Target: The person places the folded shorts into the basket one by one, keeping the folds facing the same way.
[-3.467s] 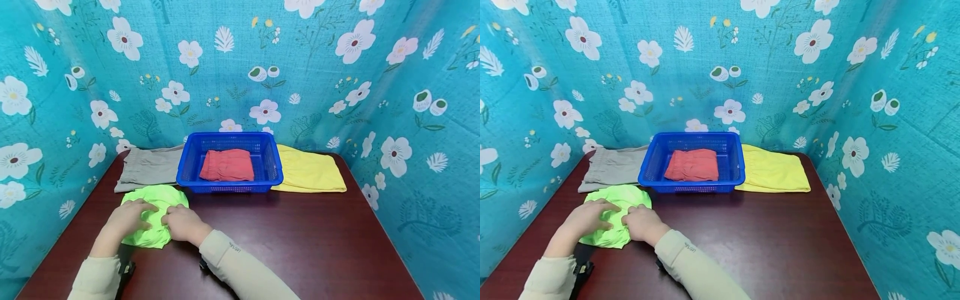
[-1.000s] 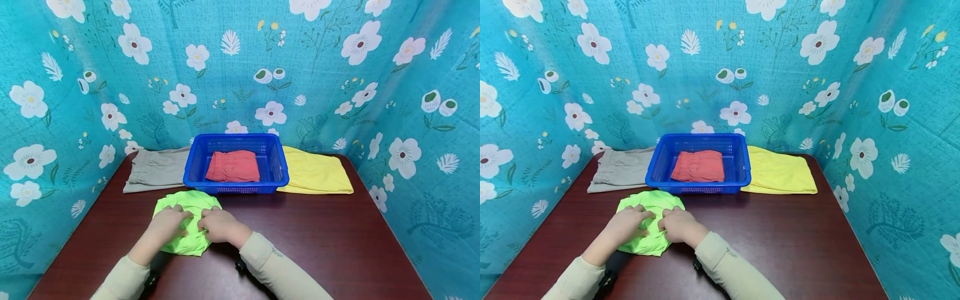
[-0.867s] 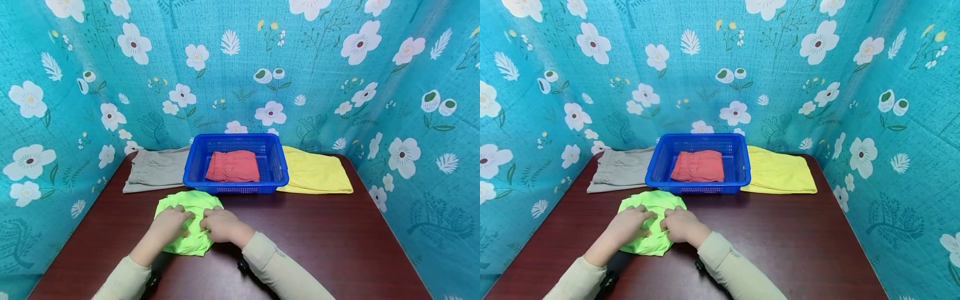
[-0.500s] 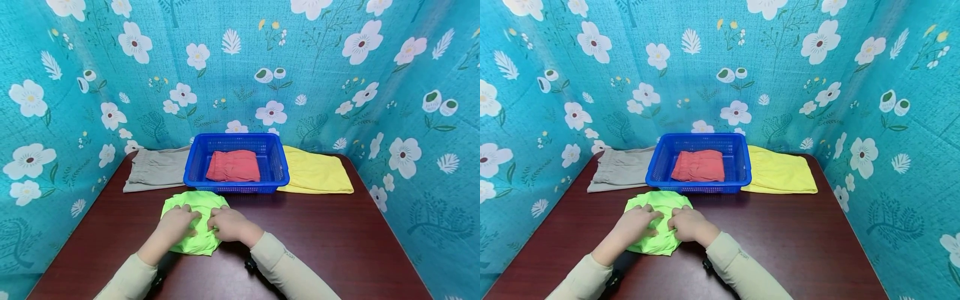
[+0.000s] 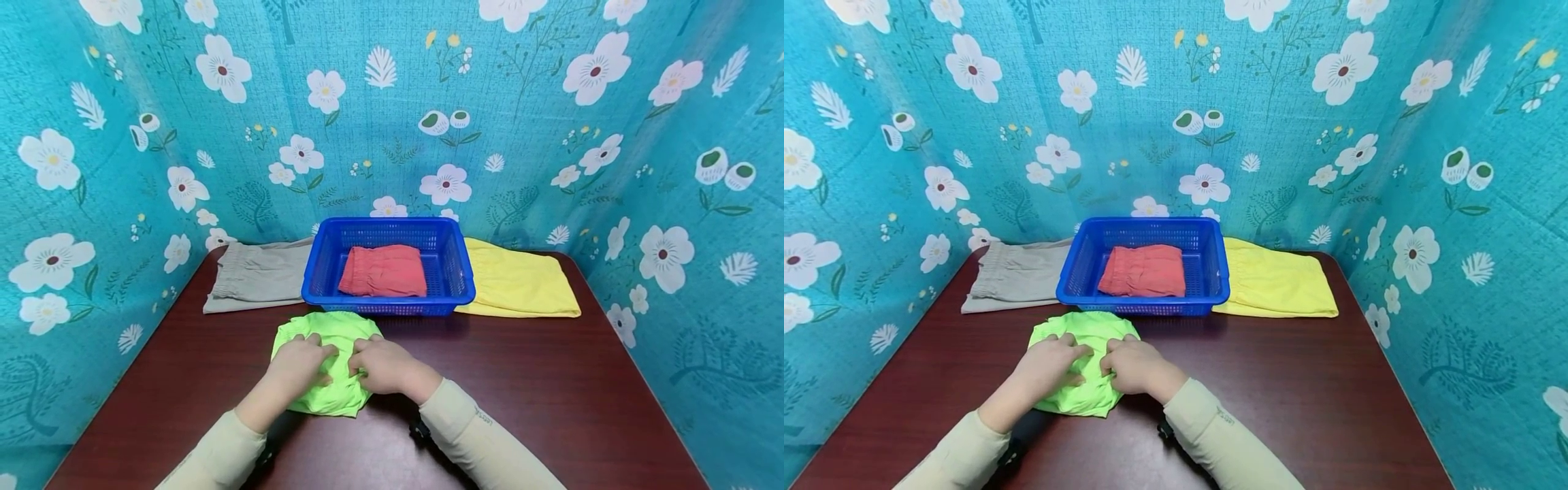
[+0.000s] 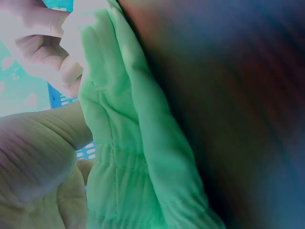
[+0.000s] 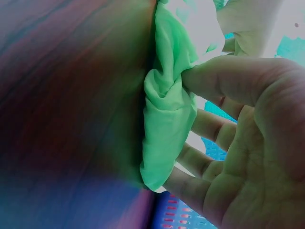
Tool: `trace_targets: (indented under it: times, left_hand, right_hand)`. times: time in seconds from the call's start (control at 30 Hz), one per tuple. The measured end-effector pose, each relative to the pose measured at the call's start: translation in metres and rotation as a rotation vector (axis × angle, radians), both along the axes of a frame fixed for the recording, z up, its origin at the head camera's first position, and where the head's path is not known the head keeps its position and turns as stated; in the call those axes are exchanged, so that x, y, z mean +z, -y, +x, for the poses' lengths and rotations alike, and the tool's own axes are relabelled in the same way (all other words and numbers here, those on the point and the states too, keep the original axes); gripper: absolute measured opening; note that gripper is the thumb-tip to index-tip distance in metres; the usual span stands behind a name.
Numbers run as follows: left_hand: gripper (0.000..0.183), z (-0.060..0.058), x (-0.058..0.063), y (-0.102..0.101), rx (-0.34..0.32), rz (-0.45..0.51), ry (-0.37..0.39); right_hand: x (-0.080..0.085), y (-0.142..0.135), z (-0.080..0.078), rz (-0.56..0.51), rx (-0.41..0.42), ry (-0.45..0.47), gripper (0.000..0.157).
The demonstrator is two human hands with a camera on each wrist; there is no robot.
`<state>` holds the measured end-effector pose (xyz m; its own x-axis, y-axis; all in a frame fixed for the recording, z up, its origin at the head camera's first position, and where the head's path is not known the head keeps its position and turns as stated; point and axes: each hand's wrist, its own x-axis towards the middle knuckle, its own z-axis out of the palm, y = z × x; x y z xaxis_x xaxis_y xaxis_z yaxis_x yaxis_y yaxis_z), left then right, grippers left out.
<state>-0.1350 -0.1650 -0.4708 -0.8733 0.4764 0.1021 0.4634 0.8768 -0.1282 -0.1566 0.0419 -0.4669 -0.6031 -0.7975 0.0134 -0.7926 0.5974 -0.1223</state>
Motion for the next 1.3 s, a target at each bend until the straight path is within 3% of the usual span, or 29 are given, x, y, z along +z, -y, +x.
trace_targets:
  times: [0.43, 0.73, 1.1, 1.3]
  left_hand:
    - [0.047, -0.001, 0.003, -0.023, -0.035, 0.0, 0.009]
    - [0.045, -0.003, 0.006, -0.037, -0.029, -0.016, 0.016]
    - [0.045, -0.004, 0.005, -0.045, -0.038, -0.019, 0.016]
    - [0.046, -0.004, 0.007, -0.051, -0.05, -0.026, 0.003]
  right_hand:
    - [0.001, -0.023, -0.001, -0.026, -0.024, 0.055, 0.017]
    - [-0.002, -0.037, -0.003, -0.043, -0.013, 0.041, 0.016]
    - [-0.001, -0.047, -0.003, -0.063, 0.008, 0.029, 0.015]
    - [0.0, -0.053, -0.004, -0.047, -0.022, 0.06, 0.016]
